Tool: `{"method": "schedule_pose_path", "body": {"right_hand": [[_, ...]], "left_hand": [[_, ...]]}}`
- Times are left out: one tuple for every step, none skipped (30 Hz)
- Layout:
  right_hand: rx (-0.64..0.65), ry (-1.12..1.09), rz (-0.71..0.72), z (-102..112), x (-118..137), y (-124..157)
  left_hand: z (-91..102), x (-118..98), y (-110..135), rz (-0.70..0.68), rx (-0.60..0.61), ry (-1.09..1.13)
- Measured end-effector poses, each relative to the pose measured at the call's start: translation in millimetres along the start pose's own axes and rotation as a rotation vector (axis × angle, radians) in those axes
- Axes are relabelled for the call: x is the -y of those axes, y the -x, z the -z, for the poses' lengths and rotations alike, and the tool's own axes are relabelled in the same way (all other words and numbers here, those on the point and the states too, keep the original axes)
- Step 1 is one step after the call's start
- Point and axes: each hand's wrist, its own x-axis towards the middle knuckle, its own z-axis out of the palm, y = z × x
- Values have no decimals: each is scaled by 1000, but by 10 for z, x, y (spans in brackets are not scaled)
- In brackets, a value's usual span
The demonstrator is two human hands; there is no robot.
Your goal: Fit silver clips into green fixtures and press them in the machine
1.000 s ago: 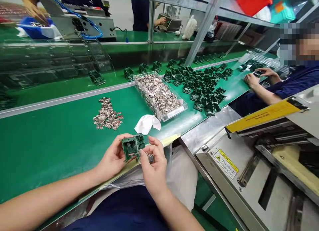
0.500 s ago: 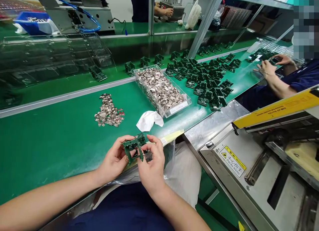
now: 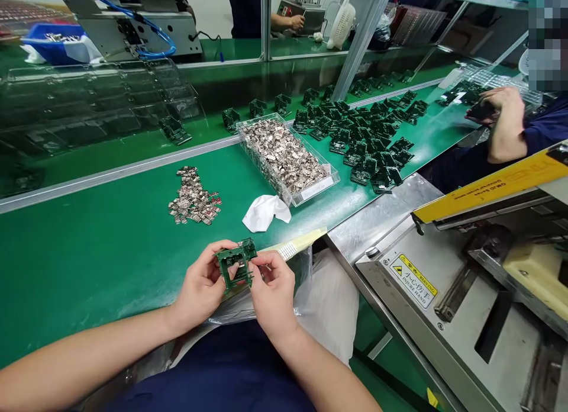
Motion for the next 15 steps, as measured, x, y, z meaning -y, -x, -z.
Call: {"method": "schedule_pose_path", "body": {"right_hand": [[-3,-2,-10,6,-7,3],[-5,-6,-21,12,-12,10],[-6,-13,-31,18,-14,19],[-8,-26,-38,22,-14,32],[-11,-43,-45,25,-11,49],[-12,-61,-54,28,-6,70],[-12,-77,-63,33,-2,95],[-11,-89,-69,42,1,125],[-15,-95,-68,58,-1,159],[-21,-99,-59,83,-10,196],[-27,-99,-43,120,-28,233],[-33,-93,-27,171,-57,268],[-42,-76,-14,238,-96,299],[-58,-48,-6,317,-147,322],[-88,-9,-3,407,-208,336]], "left_hand": [[-1,-4,6,-6,1,-12],[-3,-6,13,-8,4,-18],[-5,-7,21,-5,9,-20],[-9,-6,30,1,15,-21],[-15,-3,41,6,21,-25],[-23,0,55,9,29,-33],[-33,4,71,10,36,-47],[-44,9,90,8,44,-63],[-56,15,111,6,53,-78],[-68,21,132,7,66,-88],[-80,28,149,15,82,-92],[-92,36,160,30,95,-88],[-105,44,161,52,100,-74],[-121,50,148,77,92,-50],[-144,56,121,102,70,-17]]}}
